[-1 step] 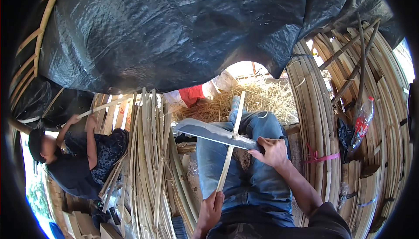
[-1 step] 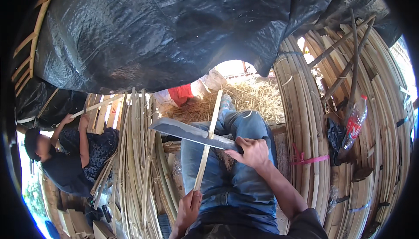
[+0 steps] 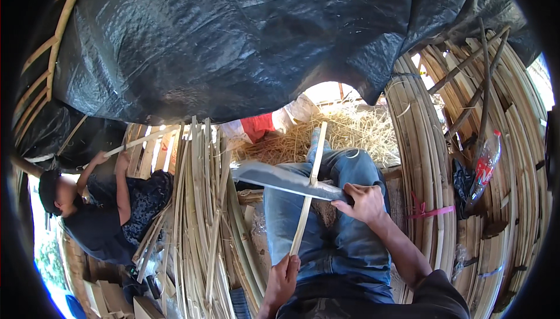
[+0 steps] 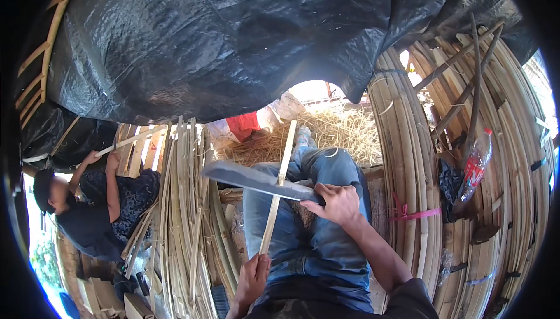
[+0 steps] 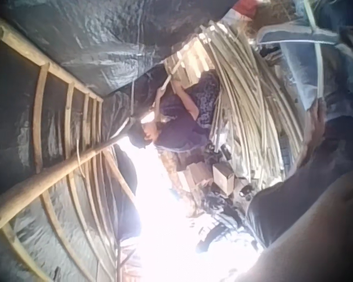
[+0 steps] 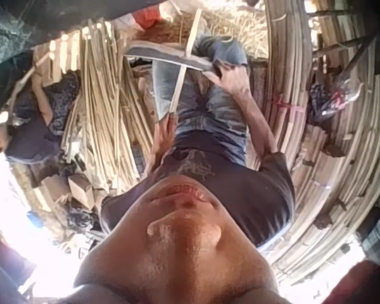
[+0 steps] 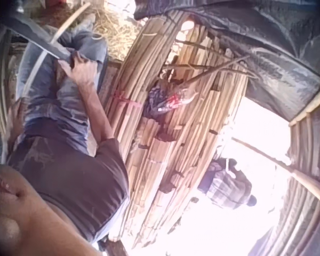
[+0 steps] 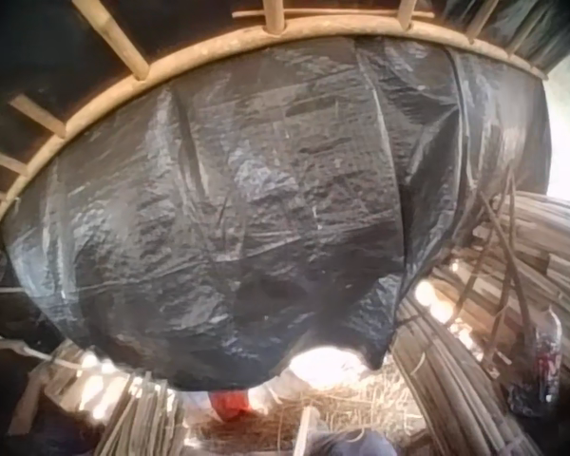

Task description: The person is using a machete to split and shave thin strips of bamboo.

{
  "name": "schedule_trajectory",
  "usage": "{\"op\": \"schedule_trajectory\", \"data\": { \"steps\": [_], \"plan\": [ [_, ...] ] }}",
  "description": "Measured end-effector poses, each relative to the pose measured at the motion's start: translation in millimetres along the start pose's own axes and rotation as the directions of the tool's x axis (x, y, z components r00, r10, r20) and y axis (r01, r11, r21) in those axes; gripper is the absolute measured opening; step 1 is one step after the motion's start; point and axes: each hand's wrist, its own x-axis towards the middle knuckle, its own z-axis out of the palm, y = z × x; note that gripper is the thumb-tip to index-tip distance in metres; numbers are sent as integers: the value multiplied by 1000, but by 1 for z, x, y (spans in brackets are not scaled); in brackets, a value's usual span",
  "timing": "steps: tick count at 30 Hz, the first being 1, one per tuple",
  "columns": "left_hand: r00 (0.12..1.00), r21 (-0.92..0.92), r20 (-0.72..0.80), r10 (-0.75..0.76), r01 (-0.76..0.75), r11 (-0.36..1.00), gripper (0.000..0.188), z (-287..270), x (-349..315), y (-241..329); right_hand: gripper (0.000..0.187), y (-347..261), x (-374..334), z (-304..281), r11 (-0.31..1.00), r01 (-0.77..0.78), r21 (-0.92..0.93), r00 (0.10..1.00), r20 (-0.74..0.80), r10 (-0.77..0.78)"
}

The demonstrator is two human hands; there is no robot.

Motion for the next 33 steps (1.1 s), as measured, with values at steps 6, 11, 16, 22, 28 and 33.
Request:
{"op": "schedule_trajectory", "data": {
  "steps": [6, 11, 16, 22, 28, 33],
  "plan": [
    [997, -101, -54, -46, 41, 994, 34, -3, 14, 1, 57, -37, 8, 10, 957, 276, 90, 960, 27, -279],
    [991, -134, -112, -75, 60, 989, 36, -6, 10, -7, 57, -34, 45, 19, 856, 509, 87, 857, -137, -496],
    [980, -257, -70, -188, 164, 952, 38, -8, -10, -19, 52, 79, 101, 30, 935, -345, -82, 939, -38, 343],
    [961, -455, 3, -278, 249, 855, 41, -18, 8, -21, 58, 65, 65, 39, 844, -524, 113, 847, 172, 503],
    [969, -500, 79, -232, 240, 832, 39, -21, 15, -13, 60, 45, 53, 37, 885, -451, -113, 868, 174, 464],
    [978, -543, 83, -194, 207, 814, 37, -15, 16, -2, 61, 50, 51, 45, 904, -401, -150, 908, 65, 414]
  ]
}}
